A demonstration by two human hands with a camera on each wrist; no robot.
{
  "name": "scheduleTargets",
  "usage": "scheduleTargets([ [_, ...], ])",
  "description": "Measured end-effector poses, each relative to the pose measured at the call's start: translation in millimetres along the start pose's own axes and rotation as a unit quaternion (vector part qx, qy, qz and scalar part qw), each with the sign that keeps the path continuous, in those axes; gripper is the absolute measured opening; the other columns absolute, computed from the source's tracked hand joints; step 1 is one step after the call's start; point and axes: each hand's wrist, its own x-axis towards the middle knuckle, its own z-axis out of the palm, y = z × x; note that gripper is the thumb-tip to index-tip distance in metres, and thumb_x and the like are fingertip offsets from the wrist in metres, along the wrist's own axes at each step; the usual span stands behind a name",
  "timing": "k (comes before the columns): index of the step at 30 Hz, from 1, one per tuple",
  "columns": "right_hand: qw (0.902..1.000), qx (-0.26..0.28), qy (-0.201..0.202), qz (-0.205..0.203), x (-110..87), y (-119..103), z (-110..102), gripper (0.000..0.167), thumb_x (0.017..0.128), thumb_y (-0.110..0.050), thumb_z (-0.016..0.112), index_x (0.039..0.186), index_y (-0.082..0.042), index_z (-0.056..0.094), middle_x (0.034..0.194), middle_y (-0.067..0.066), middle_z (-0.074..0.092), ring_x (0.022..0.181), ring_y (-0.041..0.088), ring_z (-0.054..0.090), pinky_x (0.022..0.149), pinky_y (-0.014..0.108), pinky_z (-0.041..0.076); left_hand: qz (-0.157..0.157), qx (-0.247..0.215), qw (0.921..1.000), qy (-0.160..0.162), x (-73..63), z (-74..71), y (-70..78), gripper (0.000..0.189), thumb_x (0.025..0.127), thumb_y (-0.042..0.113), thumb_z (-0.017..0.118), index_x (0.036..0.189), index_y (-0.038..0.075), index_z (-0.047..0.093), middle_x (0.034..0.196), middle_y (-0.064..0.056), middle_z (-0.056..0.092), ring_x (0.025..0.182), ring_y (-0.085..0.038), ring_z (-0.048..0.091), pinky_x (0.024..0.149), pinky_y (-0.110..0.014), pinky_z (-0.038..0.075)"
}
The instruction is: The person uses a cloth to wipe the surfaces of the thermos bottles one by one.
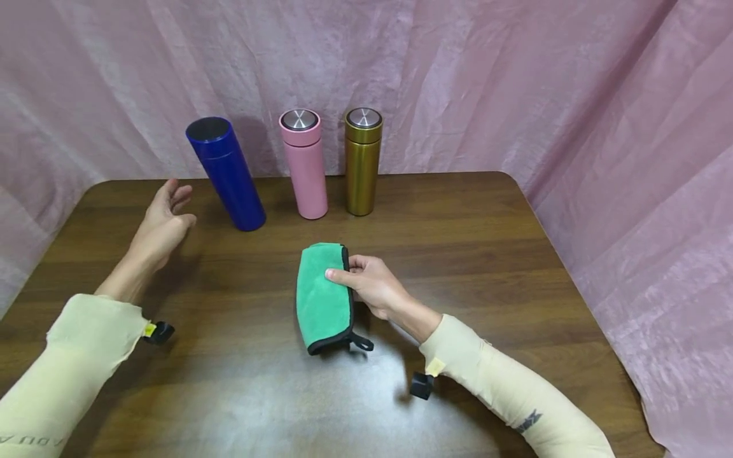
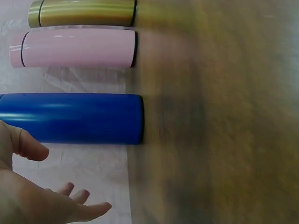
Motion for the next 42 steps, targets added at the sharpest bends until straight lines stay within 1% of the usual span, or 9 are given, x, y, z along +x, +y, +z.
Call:
scheduleTargets([
  [4,0.9993,-0.032,0.014,0.013,4.0,9.0,4.8,0.026,0.103,-0.011,0.066,0.119,0.008,0.059,0.098,0.011,0.075,0.082,0.018,0.073,0.078,0.038,0.063,-0.011,0.015,0.9995,-0.024,-10.4,-3.7,-4.8,0.090,0.092,-0.002,0.045,0.163,0.004,-0.009,0.170,-0.018,0.013,0.155,-0.037,0.015,0.124,-0.057,0.017],
  [8,0.9895,-0.135,0.046,0.020,5.6,7.7,8.1,0.026,0.101,-0.025,0.071,0.100,0.001,0.065,0.085,0.008,0.073,0.070,0.017,0.071,0.066,0.036,0.062,-0.016,0.028,0.9983,-0.049,-18.5,-6.3,-6.6,0.090,0.093,-0.001,0.045,0.163,0.004,-0.010,0.170,-0.019,0.011,0.155,-0.039,0.012,0.123,-0.059,0.015],
  [11,0.9626,-0.262,0.068,0.017,7.9,1.2,8.2,0.037,0.097,-0.036,0.074,0.077,-0.010,0.058,0.067,0.000,0.058,0.056,0.015,0.062,0.055,0.033,0.058,-0.019,0.034,0.9975,-0.059,-22.7,-7.9,-7.7,0.091,0.093,-0.001,0.046,0.163,0.005,-0.011,0.170,-0.019,0.010,0.155,-0.039,0.010,0.123,-0.059,0.013],
  [14,0.9299,-0.361,0.071,0.009,12.9,-1.6,4.3,0.048,0.095,-0.043,0.075,0.067,-0.014,0.050,0.057,-0.002,0.049,0.046,0.015,0.051,0.046,0.030,0.050,-0.022,0.036,0.9970,-0.065,-25.0,-7.1,-7.2,0.090,0.093,-0.001,0.046,0.164,0.006,-0.011,0.170,-0.019,0.010,0.155,-0.039,0.010,0.123,-0.060,0.014],
  [18,0.9000,-0.430,0.069,-0.001,19.2,-0.7,-1.5,0.053,0.094,-0.048,0.075,0.061,-0.013,0.054,0.050,0.004,0.057,0.043,0.016,0.051,0.040,0.026,0.037,-0.021,0.034,0.9970,-0.067,-26.2,-3.7,-5.2,0.089,0.094,0.000,0.046,0.164,0.006,-0.008,0.170,-0.019,0.011,0.155,-0.039,0.012,0.122,-0.061,0.017],
  [24,0.8744,-0.477,0.084,-0.026,23.8,2.4,-4.6,0.061,0.090,-0.052,0.077,0.052,-0.015,0.049,0.042,0.002,0.052,0.040,0.014,0.051,0.041,0.023,0.028,-0.014,0.037,0.9975,-0.060,-26.2,-0.3,-6.6,0.088,0.095,0.000,0.048,0.165,0.005,-0.004,0.169,-0.021,0.015,0.155,-0.039,0.015,0.121,-0.061,0.020],
  [30,0.8539,-0.507,0.109,-0.043,23.4,7.6,-1.3,0.069,0.090,-0.059,0.074,0.053,-0.019,0.033,0.049,-0.010,0.022,0.046,0.006,0.021,0.045,0.022,0.015,0.000,0.062,0.9968,-0.050,-28.2,0.5,-8.6,0.084,0.095,0.001,0.049,0.164,0.001,0.000,0.167,-0.025,0.017,0.153,-0.041,0.017,0.119,-0.063,0.023],
  [33,0.8507,-0.509,0.124,-0.048,21.2,8.5,0.5,0.067,0.090,-0.061,0.073,0.057,-0.018,0.034,0.055,-0.009,0.021,0.052,0.007,0.018,0.047,0.024,0.015,0.004,0.089,0.9952,-0.039,-30.6,-0.8,-9.5,0.082,0.097,0.003,0.050,0.163,-0.001,0.003,0.166,-0.028,0.020,0.151,-0.045,0.020,0.118,-0.063,0.023],
  [42,0.8676,-0.464,0.168,-0.063,2.2,6.2,-13.6,0.054,0.091,-0.066,0.067,0.087,-0.013,0.058,0.071,0.001,0.053,0.062,0.016,0.048,0.054,0.032,0.038,0.013,0.192,0.9812,-0.013,-40.8,-12.3,-13.6,0.079,0.107,0.037,0.050,0.161,-0.007,0.011,0.160,-0.036,0.025,0.143,-0.054,0.030,0.114,-0.068,0.027],
])
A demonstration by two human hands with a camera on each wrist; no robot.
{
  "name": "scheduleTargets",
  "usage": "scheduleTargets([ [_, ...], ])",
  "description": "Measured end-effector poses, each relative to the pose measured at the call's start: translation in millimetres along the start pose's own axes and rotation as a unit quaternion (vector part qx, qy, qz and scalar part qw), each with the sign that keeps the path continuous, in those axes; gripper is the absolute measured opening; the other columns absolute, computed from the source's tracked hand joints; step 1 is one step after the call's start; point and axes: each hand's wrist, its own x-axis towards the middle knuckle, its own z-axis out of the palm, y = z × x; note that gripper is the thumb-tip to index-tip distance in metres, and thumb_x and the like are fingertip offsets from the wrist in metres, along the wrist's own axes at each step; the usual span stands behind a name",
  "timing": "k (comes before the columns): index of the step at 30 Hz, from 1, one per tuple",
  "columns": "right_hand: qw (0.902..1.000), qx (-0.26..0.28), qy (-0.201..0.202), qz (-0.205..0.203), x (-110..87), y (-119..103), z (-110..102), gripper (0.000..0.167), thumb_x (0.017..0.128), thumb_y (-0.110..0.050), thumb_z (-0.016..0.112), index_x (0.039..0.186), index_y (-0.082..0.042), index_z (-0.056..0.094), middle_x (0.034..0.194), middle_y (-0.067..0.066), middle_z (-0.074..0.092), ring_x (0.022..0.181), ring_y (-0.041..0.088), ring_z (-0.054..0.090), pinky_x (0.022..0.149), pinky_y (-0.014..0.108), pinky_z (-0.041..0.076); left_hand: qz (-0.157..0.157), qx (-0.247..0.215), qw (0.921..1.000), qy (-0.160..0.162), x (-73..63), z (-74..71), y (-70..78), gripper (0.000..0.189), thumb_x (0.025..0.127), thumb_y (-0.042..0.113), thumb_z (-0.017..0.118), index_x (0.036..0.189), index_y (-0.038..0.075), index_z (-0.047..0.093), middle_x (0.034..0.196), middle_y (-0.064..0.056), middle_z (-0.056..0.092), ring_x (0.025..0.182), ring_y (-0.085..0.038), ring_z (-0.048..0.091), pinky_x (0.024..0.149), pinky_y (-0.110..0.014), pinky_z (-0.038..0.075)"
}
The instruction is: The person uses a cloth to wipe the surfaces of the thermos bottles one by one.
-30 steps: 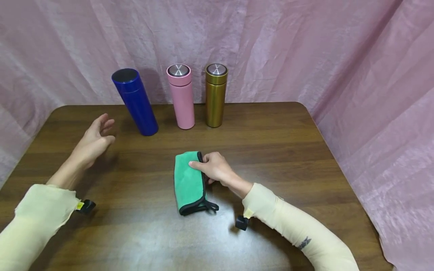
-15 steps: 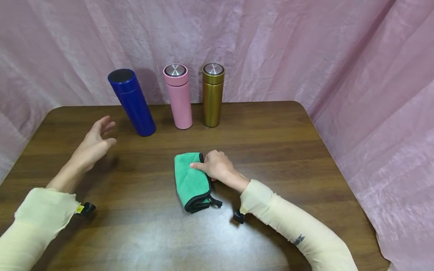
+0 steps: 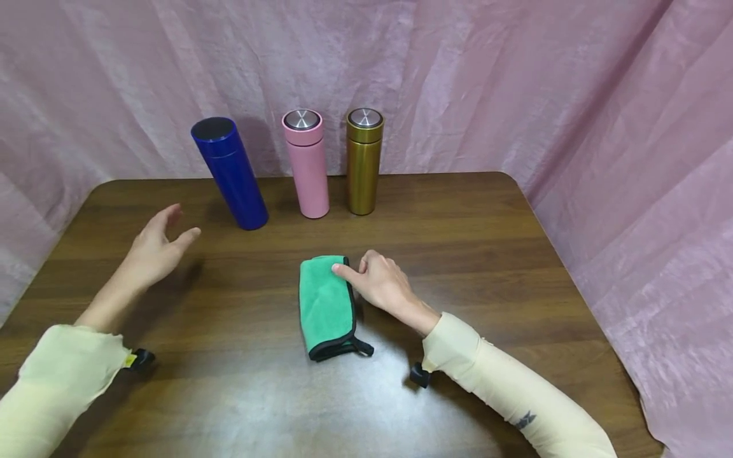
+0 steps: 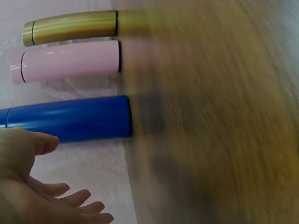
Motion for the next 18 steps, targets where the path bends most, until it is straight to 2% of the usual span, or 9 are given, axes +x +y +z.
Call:
scheduleTargets([
  [4,0.9987,0.012,0.040,-0.027,1.2,12.3,-12.2,0.049,0.095,-0.061,0.065,0.099,-0.013,0.061,0.086,0.003,0.065,0.076,0.020,0.060,0.066,0.037,0.048,0.004,0.033,0.9994,0.009,-3.3,-4.3,-7.5,0.084,0.108,0.047,0.046,0.161,-0.007,0.010,0.160,-0.039,0.019,0.145,-0.058,0.023,0.114,-0.071,0.023],
  [8,0.9937,-0.006,0.073,-0.084,6.1,28.7,-24.2,0.047,0.102,-0.046,0.064,0.121,-0.003,0.062,0.112,0.015,0.068,0.104,0.031,0.064,0.089,0.047,0.052,0.019,0.064,0.9976,0.018,-8.0,-6.1,-15.2,0.086,0.109,0.050,0.044,0.162,-0.006,0.006,0.164,-0.037,0.011,0.149,-0.056,0.014,0.118,-0.069,0.015],
  [10,0.9906,-0.029,0.073,-0.112,8.4,37.3,-30.4,0.054,0.103,-0.040,0.064,0.134,0.003,0.057,0.130,0.023,0.062,0.123,0.037,0.057,0.105,0.052,0.045,0.030,0.077,0.9963,0.023,-11.3,-5.9,-18.8,0.087,0.109,0.050,0.044,0.162,-0.007,0.004,0.165,-0.035,0.008,0.151,-0.054,0.008,0.120,-0.067,0.011],
  [13,0.9862,-0.071,0.057,-0.138,10.6,48.6,-40.0,0.067,0.105,-0.040,0.062,0.149,0.006,0.044,0.155,0.028,0.042,0.146,0.043,0.035,0.120,0.056,0.028,0.044,0.088,0.9946,0.032,-16.9,-5.9,-23.3,0.089,0.109,0.051,0.045,0.161,-0.007,0.003,0.165,-0.034,0.005,0.152,-0.053,0.002,0.120,-0.068,0.003],
  [15,0.9837,-0.097,0.046,-0.144,11.6,55.0,-46.8,0.074,0.105,-0.044,0.060,0.156,0.004,0.036,0.164,0.027,0.028,0.153,0.042,0.021,0.121,0.062,0.021,0.053,0.094,0.9934,0.040,-20.6,-6.1,-25.9,0.090,0.108,0.051,0.047,0.162,-0.006,0.003,0.166,-0.034,0.004,0.152,-0.054,-0.001,0.119,-0.068,0.000],
  [18,0.9776,-0.136,0.043,-0.155,14.1,64.7,-57.0,0.079,0.105,-0.049,0.056,0.160,0.001,0.029,0.169,0.022,0.016,0.157,0.038,0.008,0.116,0.072,0.021,0.066,0.107,0.9908,0.049,-26.1,-6.6,-28.8,0.089,0.108,0.050,0.048,0.162,-0.005,0.004,0.166,-0.033,0.005,0.152,-0.052,-0.002,0.118,-0.070,-0.003],
])
